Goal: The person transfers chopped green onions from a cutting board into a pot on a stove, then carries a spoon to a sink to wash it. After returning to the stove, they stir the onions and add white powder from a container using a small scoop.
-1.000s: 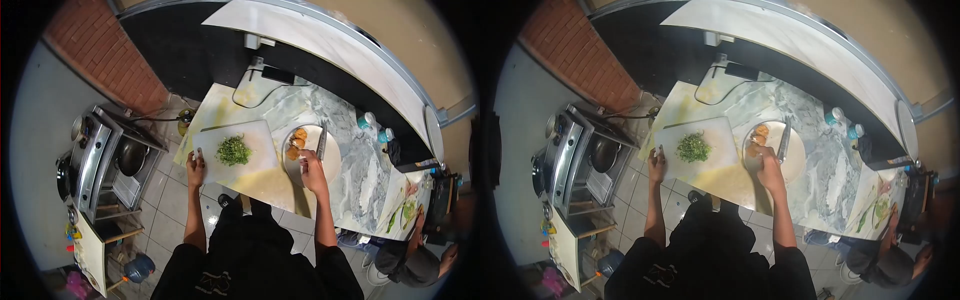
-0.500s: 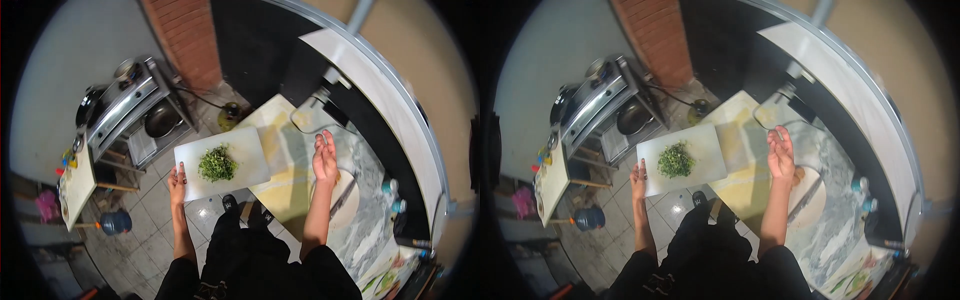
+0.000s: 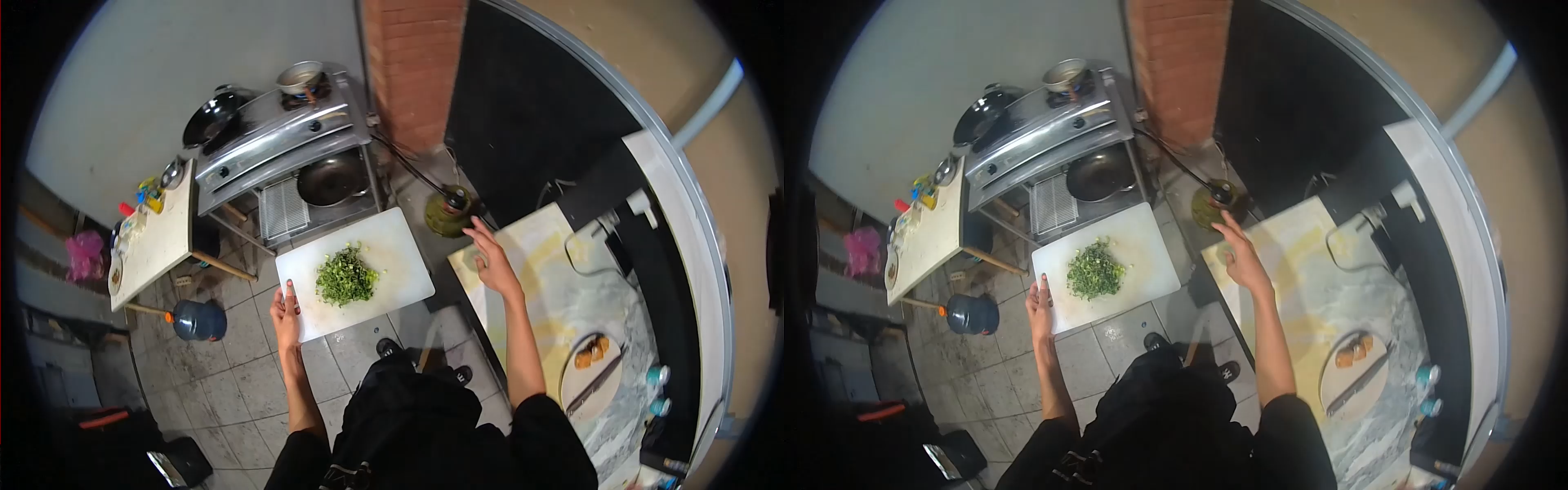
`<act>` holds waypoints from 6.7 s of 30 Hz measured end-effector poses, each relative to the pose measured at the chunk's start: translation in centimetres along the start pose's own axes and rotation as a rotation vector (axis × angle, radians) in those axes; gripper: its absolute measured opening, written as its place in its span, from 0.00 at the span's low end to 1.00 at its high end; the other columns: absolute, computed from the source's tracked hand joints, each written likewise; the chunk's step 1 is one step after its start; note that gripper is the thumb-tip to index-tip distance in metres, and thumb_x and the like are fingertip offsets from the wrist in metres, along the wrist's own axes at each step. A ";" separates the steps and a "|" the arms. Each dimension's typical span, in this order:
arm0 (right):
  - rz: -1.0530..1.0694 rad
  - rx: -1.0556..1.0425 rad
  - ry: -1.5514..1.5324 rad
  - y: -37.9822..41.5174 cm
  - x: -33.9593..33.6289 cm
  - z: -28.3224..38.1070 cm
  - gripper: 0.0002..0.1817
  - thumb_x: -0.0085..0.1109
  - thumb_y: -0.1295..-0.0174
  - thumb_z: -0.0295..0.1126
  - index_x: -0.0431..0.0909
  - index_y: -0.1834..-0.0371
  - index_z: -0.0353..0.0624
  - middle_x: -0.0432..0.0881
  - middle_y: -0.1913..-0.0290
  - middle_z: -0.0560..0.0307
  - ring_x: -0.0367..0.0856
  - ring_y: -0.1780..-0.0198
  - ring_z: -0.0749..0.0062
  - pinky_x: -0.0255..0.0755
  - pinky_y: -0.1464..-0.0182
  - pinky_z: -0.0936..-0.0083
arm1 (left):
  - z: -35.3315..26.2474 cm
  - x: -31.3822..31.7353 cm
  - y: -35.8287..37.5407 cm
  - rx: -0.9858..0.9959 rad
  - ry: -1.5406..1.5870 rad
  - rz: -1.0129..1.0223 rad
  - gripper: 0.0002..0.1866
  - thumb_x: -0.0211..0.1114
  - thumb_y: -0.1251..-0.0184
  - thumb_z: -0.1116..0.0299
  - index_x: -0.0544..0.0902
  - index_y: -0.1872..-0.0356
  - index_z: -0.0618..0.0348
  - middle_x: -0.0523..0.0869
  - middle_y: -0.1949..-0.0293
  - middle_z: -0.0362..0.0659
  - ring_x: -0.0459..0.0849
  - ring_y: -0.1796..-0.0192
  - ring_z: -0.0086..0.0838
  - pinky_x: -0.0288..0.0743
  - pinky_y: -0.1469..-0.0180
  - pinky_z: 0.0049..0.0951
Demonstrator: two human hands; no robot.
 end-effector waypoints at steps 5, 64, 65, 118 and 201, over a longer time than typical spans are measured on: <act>-0.063 0.065 0.037 -4.2 4.9 -1.6 0.13 0.57 0.43 0.19 0.75 0.53 0.34 0.78 0.53 0.49 0.82 0.60 0.67 0.78 0.65 0.78 | 0.1 -3.9 -2.4 0.024 0.025 -0.090 0.15 0.59 0.32 0.58 0.77 0.57 0.62 0.76 0.76 0.31 0.66 0.76 0.11 0.60 0.74 0.15; 0.082 0.627 -0.929 -56.1 22.7 -4.2 0.16 0.48 0.30 0.38 0.74 0.48 0.37 0.80 0.58 0.62 0.77 0.63 0.82 0.71 0.60 0.84 | -4.8 4.3 -58.2 -0.161 0.048 0.137 0.13 0.58 0.31 0.60 0.76 0.51 0.54 0.79 0.76 0.32 0.73 0.75 0.12 0.62 0.72 0.14; 0.084 0.626 -0.908 -56.5 22.8 -4.2 0.17 0.48 0.30 0.39 0.74 0.48 0.36 0.80 0.56 0.60 0.77 0.59 0.80 0.71 0.57 0.83 | -4.6 4.3 -58.4 -0.164 0.044 0.136 0.13 0.58 0.31 0.60 0.76 0.51 0.54 0.79 0.76 0.32 0.73 0.75 0.12 0.62 0.72 0.14; 0.824 -0.877 0.392 -66.3 29.0 7.1 0.27 0.55 0.41 0.52 0.66 0.36 0.70 0.57 0.31 0.50 0.51 0.29 0.47 0.45 0.29 0.47 | -4.5 5.7 -62.2 -0.216 0.050 -0.037 0.10 0.55 0.29 0.59 0.68 0.60 0.50 0.78 0.75 0.39 0.75 0.77 0.17 0.67 0.78 0.18; 1.056 -0.293 0.252 -75.9 27.4 2.9 0.09 0.59 0.48 0.19 0.74 0.63 0.36 0.75 0.66 0.51 0.78 0.61 0.60 0.71 0.62 0.70 | -5.4 4.8 -65.3 -0.275 -0.018 -0.059 0.10 0.59 0.31 0.63 0.67 0.63 0.53 0.72 0.82 0.34 0.65 0.80 0.13 0.57 0.78 0.17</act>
Point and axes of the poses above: each hand's wrist, its own y-axis away from the middle knuckle, its own x-axis out of the palm, z = x × y, the point moved 4 cm from there along -y, towards the middle knuckle
